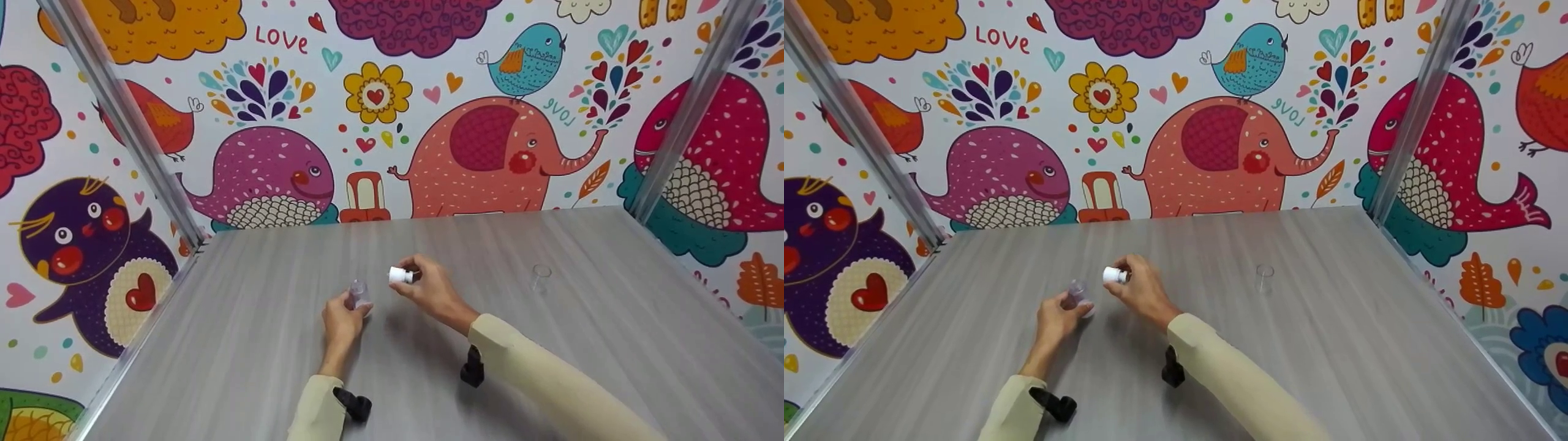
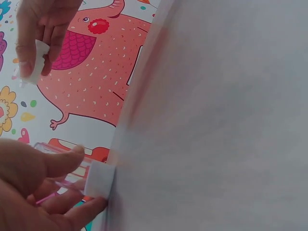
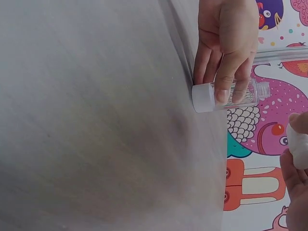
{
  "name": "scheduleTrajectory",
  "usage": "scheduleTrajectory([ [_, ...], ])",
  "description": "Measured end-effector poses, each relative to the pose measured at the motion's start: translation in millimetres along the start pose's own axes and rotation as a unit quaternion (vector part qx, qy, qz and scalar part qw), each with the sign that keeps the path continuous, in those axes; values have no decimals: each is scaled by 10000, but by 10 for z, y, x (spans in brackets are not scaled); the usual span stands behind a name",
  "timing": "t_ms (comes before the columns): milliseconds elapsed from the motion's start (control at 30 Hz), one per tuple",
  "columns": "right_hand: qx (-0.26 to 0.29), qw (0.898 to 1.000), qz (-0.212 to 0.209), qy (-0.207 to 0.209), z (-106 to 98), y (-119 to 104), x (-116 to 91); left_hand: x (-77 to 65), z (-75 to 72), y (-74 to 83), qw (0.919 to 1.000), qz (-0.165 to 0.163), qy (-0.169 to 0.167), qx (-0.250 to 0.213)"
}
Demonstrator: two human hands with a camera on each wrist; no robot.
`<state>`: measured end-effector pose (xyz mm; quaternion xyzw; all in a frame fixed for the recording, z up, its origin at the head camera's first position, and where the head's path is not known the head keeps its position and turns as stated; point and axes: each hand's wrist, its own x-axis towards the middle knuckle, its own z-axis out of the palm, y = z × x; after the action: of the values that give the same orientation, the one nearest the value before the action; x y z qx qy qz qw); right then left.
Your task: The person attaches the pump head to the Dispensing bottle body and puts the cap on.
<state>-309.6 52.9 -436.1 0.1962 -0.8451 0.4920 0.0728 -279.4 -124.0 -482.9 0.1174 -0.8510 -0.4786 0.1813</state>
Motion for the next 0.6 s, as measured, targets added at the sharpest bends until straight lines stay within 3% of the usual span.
scheduleTrajectory([
  [333, -366, 9982, -396, -258, 46, -40, 50, 3, -1, 11, 9999, 99, 27, 61],
  [600, -508, 9975, -292, -402, 62, -88, 87, 9, -6, 6, 10000, 23, -6, 78],
])
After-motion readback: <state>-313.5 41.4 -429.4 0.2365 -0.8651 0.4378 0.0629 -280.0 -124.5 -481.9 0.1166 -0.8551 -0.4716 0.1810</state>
